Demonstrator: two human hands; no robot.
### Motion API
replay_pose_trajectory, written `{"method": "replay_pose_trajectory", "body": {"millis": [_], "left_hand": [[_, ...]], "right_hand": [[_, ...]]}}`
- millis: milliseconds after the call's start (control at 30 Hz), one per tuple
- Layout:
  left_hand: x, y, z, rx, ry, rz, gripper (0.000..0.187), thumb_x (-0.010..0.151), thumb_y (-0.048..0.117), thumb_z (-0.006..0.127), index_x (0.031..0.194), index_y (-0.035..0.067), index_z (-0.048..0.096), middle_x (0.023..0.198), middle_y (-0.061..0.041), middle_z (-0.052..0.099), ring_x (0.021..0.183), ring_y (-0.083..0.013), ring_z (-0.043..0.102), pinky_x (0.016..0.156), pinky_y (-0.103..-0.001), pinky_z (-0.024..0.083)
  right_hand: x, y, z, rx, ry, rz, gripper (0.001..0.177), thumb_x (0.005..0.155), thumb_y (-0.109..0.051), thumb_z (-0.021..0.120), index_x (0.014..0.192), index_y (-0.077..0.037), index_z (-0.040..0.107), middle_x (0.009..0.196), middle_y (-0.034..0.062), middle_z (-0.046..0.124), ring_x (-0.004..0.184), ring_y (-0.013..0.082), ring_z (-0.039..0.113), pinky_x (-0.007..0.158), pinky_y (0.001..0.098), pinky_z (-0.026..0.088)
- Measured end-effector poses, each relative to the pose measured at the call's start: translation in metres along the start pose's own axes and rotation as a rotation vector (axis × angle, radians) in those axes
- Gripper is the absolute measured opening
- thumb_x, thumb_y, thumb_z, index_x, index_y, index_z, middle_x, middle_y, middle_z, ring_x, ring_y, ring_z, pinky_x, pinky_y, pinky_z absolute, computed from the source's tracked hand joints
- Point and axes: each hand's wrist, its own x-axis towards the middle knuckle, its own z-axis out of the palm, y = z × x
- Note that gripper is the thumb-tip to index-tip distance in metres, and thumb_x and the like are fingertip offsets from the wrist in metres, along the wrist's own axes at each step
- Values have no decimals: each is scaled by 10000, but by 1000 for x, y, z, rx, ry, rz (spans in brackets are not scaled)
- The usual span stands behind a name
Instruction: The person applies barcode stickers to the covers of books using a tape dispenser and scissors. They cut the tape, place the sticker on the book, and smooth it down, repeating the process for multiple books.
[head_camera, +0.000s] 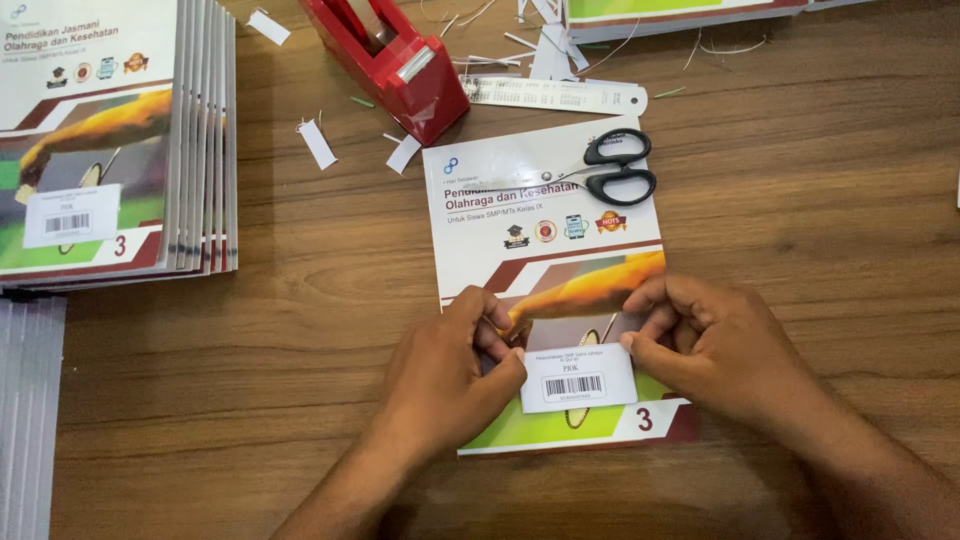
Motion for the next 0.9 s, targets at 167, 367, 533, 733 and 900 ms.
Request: {"method": "replay_pose_trajectory", "body": {"millis": [167,367,533,733,900], "left_hand": [[-5,10,1,1,41,-96,198,816,192,724,1002,209,659,684,83,704,524,-86,589,512,-258,446],[-5,12,0,52,54,-47,309,815,178,723,1112,175,642,674,65,704,518,-89,634,473,-260,462],[-7,-9,12,76,263,180,384,759,188,774,1116,144,639,820,19,606,687,-134,590,600,-304,489],[-15,-17,18,29,299,247,335,833,82,684,1155,100,592,879,-17,578,624,-124,553,514,-284,478],[-29,-7,67,432,324,688,844,920,676,562,1481,47,513,1629,-251,218,1510,-428,205,1160,-698,172]], "right_hand": [[-3,-6,3,-131,22,-14,293,716,-91,843,1004,-110,788,664,19,757,421,110,530,386,250,390],[0,0,-1,-233,25,-3,340,716,-150,877,1043,-148,782,535,0,620,413,113,492,399,265,358],[2,2,-6,-94,-4,17,297,754,-89,852,1044,-98,790,572,28,627,445,121,503,407,255,376],[3,1,-7,-30,12,-48,243,807,-142,829,1031,-65,776,561,30,603,461,129,504,423,259,397],[1,3,3,-262,95,-103,398,657,-319,983,932,-166,738,550,-30,589,455,96,506,429,261,369]]}}
